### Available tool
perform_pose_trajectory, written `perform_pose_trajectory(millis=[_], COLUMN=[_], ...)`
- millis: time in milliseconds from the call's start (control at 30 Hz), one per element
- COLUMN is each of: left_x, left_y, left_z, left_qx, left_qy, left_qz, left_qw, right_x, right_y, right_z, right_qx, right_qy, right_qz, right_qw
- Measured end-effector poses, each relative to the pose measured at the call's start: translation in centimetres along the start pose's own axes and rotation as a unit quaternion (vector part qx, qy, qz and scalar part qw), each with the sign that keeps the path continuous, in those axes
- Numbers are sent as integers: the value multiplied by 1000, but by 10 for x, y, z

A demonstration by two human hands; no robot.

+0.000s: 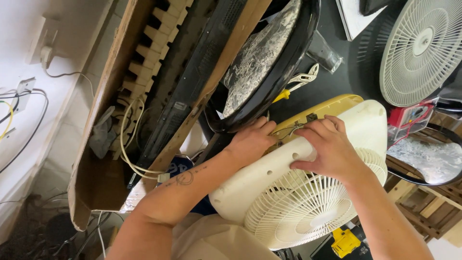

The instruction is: Assembling an electric fan by attaching the blades to the motor shaft and securing the front protective grill.

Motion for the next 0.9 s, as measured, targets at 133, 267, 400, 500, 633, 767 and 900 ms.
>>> perform_pose_trajectory(millis=[133, 267, 400, 500, 633, 767, 900], left_x=[-1, -25, -38, -20, -14, -15, 1], left_y=[-6, -1, 0, -5, -4, -1, -4], left_z=[1, 1, 2, 2, 2, -2, -1], left_qx=[32, 31, 27, 41, 33, 28, 68], left_qy=[2, -62, -85, -53, -39, 27, 99], left_qz=[21, 26, 27, 47, 53, 45, 17], left_qw=[999, 997, 996, 997, 997, 998, 993], right_x=[4, 14, 15, 19, 20, 24, 26], right_y=[8, 15, 19, 19, 19, 21, 24], right_z=[-1, 1, 0, 2, 5, 7, 7], right_qx=[34, 57, 77, 74, 82, 87, 84], right_qy=[-37, -78, -80, -78, -73, -76, -50], right_qz=[-34, -73, -92, -92, -99, -105, -108], right_qw=[998, 993, 990, 990, 989, 988, 989])
Point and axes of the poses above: each hand's wrist, its own y-axis towards the middle knuckle, its own x-axis out of the palm, z = x × y, the point moved 7 cm from there along y, towards the middle knuckle, and after that the axes turned 11 degrees about y, right-handed, at the moved point
